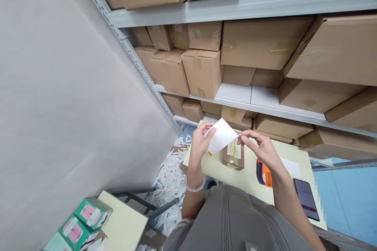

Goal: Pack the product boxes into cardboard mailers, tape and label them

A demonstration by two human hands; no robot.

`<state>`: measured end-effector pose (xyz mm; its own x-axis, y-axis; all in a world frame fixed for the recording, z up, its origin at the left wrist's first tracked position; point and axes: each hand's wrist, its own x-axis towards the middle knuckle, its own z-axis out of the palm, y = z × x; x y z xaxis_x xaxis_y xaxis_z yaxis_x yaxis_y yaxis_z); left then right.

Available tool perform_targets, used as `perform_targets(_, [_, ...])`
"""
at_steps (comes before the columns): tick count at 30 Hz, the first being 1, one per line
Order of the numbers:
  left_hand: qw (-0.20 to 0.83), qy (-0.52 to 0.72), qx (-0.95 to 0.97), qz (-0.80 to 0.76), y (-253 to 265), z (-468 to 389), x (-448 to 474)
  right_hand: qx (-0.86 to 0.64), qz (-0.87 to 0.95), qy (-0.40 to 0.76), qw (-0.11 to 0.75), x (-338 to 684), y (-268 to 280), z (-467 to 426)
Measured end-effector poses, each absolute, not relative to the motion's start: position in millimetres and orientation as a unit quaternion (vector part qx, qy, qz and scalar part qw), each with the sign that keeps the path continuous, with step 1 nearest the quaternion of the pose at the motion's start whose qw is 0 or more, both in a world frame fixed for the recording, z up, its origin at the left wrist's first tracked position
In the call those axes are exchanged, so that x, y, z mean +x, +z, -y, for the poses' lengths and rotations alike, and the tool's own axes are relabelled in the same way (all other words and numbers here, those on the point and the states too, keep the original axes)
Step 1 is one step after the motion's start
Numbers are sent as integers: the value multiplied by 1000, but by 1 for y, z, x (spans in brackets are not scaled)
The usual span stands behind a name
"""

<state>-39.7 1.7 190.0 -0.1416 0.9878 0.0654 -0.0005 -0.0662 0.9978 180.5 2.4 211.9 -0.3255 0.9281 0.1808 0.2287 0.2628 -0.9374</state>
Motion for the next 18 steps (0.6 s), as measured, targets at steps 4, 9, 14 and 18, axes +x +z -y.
perform_targets(4, [441,546,491,-517,196,4,-47,-430,692,407,412,169,213,3])
perform_targets(9, [453,538,514,-492,196,6,-49,-436,672,409,436,166,208,11])
perform_targets(14, [446,532,530,-486,192,5,-48,-448,664,413,434,168,205,16])
perform_targets(18, [448,525,536,-486,192,5,-46,-446,668,415,428,169,204,18])
